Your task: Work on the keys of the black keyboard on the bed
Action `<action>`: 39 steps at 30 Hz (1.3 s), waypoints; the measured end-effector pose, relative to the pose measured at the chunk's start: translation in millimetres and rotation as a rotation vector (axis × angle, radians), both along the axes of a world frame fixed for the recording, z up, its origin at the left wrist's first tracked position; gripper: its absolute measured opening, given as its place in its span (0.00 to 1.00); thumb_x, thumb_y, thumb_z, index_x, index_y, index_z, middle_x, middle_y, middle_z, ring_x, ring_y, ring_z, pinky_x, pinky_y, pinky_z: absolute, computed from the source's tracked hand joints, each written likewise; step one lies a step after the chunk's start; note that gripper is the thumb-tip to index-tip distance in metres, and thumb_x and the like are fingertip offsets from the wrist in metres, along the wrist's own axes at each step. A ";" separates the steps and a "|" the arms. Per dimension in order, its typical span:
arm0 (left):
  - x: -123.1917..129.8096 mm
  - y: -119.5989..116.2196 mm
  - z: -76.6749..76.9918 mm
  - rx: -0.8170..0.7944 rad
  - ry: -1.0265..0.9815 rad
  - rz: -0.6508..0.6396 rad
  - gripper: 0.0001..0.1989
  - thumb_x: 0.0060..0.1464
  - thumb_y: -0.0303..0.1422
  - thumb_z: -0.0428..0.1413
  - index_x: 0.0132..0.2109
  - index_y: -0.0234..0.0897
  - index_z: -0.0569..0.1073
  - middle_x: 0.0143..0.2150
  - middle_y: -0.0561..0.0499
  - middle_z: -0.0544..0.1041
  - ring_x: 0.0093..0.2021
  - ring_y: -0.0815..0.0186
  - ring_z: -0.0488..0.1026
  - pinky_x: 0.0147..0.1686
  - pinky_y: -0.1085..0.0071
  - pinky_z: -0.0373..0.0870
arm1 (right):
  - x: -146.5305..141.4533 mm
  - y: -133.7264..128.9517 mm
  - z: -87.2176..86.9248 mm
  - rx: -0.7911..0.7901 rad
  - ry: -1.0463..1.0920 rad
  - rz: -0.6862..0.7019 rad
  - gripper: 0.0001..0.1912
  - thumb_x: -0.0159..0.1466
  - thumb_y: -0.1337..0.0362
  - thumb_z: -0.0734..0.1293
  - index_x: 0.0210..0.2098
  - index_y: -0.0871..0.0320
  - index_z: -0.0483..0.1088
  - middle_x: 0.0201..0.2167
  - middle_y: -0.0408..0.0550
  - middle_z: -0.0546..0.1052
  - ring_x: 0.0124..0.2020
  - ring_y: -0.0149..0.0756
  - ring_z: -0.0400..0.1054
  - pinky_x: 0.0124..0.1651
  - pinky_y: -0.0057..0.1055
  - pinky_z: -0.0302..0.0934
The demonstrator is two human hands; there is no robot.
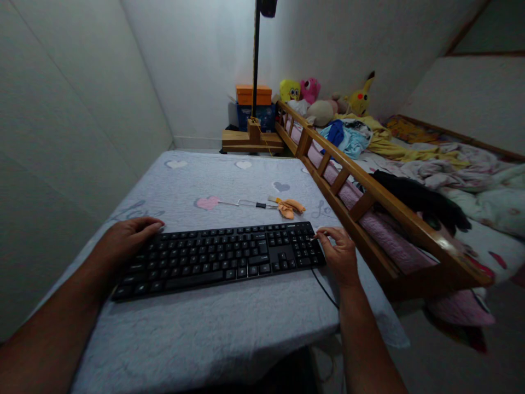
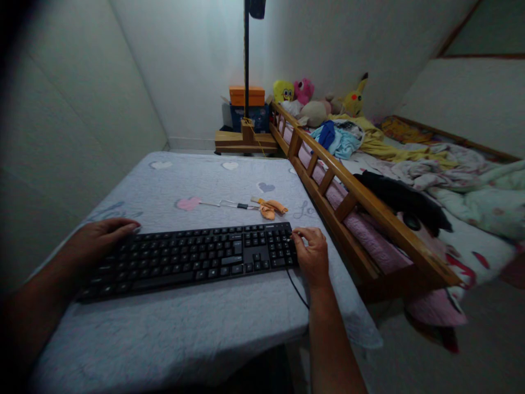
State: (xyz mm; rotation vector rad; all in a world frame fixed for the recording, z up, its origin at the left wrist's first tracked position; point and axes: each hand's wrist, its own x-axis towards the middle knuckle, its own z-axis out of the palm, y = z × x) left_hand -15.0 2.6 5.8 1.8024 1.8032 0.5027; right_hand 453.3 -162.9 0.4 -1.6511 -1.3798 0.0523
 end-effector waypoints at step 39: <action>-1.4 1.0 -2.6 0.011 -0.007 0.029 0.25 0.47 0.51 0.55 0.43 0.37 0.78 0.40 0.49 0.82 0.41 0.56 0.77 0.42 0.67 0.68 | 0.7 -4.7 6.5 -0.032 0.025 0.060 0.07 0.62 0.63 0.66 0.30 0.55 0.75 0.30 0.46 0.75 0.36 0.41 0.70 0.44 0.38 0.61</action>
